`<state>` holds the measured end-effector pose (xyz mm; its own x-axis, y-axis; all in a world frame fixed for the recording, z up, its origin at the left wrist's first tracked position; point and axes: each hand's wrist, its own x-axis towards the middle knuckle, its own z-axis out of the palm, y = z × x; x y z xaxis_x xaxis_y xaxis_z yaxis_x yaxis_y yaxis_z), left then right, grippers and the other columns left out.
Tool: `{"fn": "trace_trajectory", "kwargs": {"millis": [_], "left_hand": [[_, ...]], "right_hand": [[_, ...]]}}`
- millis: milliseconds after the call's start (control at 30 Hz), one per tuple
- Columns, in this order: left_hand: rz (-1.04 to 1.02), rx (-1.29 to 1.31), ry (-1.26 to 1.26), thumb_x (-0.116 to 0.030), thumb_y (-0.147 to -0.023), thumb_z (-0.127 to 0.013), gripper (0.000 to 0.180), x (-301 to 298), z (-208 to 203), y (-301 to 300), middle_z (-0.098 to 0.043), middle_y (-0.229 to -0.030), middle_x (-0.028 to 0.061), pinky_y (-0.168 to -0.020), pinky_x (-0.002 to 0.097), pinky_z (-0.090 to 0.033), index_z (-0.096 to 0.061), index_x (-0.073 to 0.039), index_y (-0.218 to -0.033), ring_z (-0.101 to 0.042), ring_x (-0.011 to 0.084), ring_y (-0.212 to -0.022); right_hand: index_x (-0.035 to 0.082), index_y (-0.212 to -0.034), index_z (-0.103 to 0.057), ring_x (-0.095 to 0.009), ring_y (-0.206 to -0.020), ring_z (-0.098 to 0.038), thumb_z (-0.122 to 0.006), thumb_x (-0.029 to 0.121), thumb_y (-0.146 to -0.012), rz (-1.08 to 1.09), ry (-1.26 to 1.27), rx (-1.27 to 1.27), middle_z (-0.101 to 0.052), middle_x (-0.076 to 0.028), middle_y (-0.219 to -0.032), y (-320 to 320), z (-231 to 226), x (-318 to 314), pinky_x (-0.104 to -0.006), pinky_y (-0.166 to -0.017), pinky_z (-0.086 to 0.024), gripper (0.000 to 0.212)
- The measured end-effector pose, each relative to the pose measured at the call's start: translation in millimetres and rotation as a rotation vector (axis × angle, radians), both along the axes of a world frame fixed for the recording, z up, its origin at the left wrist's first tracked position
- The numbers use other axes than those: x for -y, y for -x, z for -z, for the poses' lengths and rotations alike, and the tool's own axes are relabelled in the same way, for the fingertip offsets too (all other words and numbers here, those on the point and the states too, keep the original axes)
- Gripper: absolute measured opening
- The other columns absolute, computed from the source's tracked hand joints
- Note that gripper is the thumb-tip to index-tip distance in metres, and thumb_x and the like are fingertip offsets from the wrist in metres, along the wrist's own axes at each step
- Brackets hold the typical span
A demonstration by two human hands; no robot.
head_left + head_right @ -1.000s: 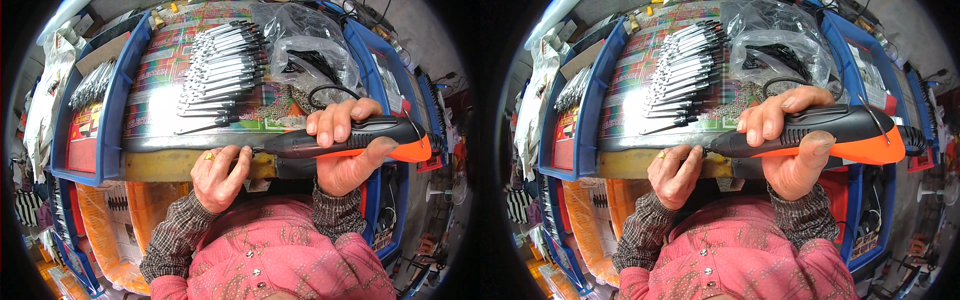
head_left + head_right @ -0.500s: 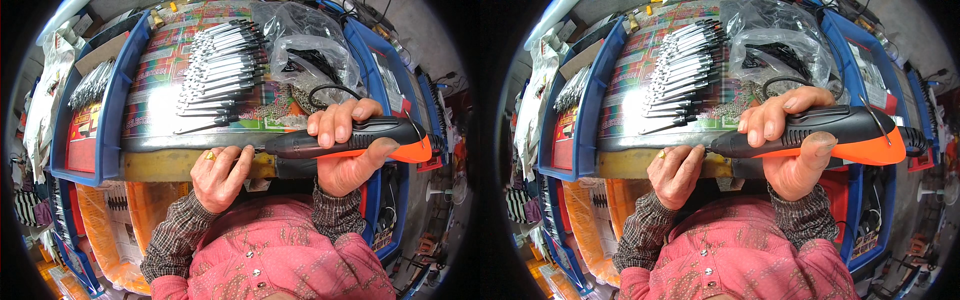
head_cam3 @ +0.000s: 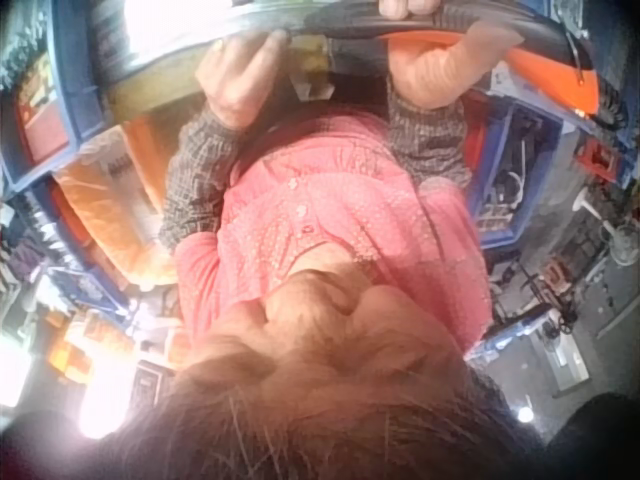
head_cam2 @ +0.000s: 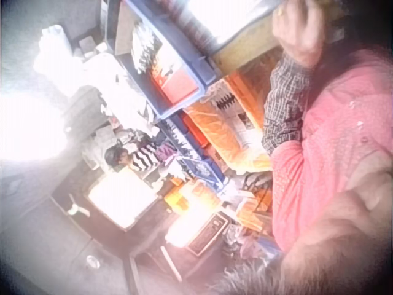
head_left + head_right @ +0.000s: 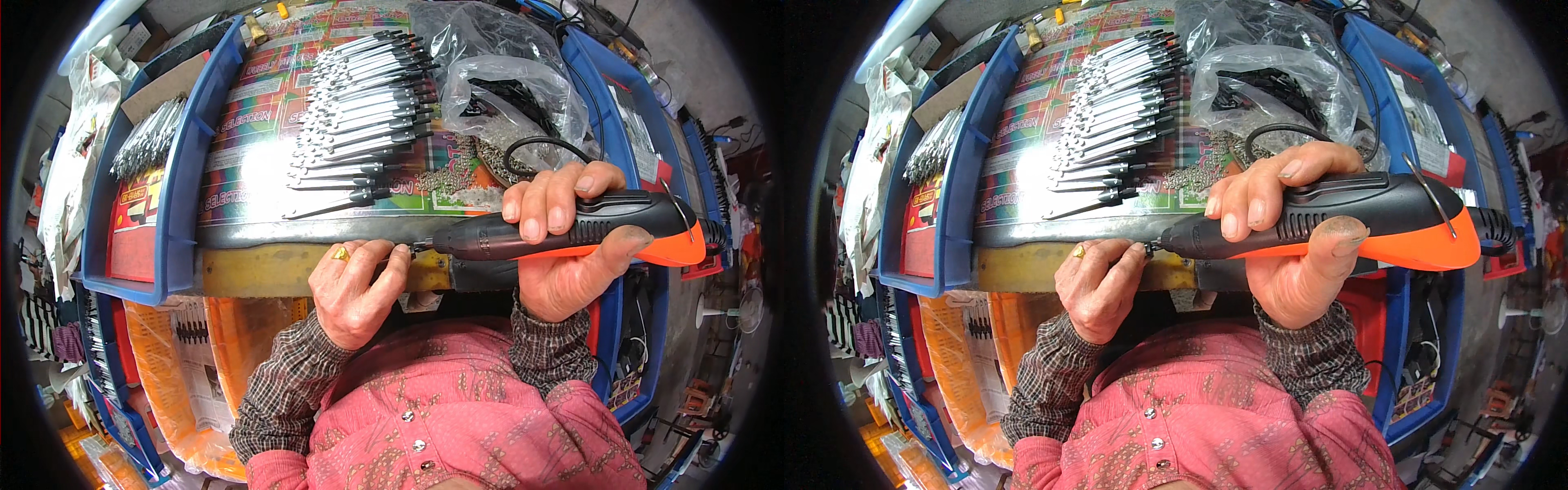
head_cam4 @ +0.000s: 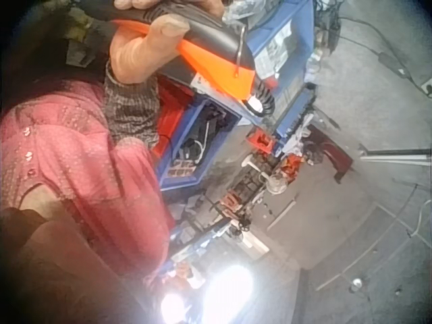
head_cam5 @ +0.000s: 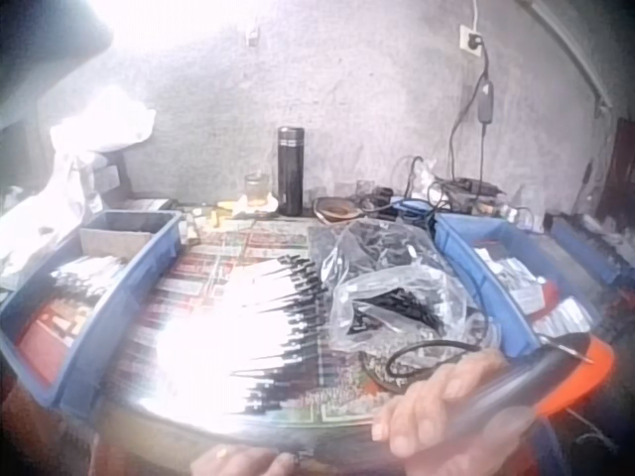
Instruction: The person arranges compass parts inside a lined basket by hand, then tightens screws into individual compass parts on a workbench using an electric screwdriver.
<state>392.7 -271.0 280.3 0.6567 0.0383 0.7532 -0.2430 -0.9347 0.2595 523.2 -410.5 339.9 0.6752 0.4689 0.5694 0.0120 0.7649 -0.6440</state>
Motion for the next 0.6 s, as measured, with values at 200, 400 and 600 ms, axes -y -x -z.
{"fn": "trace_trajectory", "kwargs": {"millis": [200, 400, 600], "left_hand": [[0.005, 0.034, 0.078, 0.005, -0.063, -0.067, 0.023, 1.5, 2.1, -1.4, -0.057, -0.073, 0.0084, -0.053, 0.031, -0.047, -0.06, -0.001, -0.084, -0.058, 0.022, -0.061], [0.024, -0.007, 0.007, 0.005, -0.061, -0.066, 0.027, -0.5, 0.5, 0.5, -0.057, -0.073, 0.0077, -0.052, 0.0308, -0.046, -0.061, -0.001, -0.087, -0.057, 0.0211, -0.06], [0.024, -0.022, -0.011, -0.003, -0.055, -0.061, 0.034, -1.2, 4.2, 0.5, -0.056, -0.077, 0.007, -0.054, 0.0293, -0.044, -0.06, -0.001, -0.089, -0.056, 0.0183, -0.064]], "right_hand": [[0.008, -0.097, -0.041, -0.016, -0.064, -0.053, -0.059, 0.055, -0.076, 0.005, -0.009, -0.012, -0.049, -0.003, -0.072, 0.9, -2.1, 0.1, -0.0353, -0.069, -0.043, 0.055], [0.008, -0.098, -0.042, -0.016, -0.064, -0.053, -0.059, 0.055, -0.076, -0.008, -0.007, 0.0, -0.049, -0.003, -0.072, 0.4, -0.9, 0.5, -0.0354, -0.069, -0.043, 0.054], [0.009, -0.098, -0.042, -0.015, -0.064, -0.052, -0.058, 0.056, -0.076, -0.011, -0.005, -0.003, -0.049, -0.003, -0.072, -0.8, -0.2, 1.6, -0.0353, -0.069, -0.043, 0.054]]}}
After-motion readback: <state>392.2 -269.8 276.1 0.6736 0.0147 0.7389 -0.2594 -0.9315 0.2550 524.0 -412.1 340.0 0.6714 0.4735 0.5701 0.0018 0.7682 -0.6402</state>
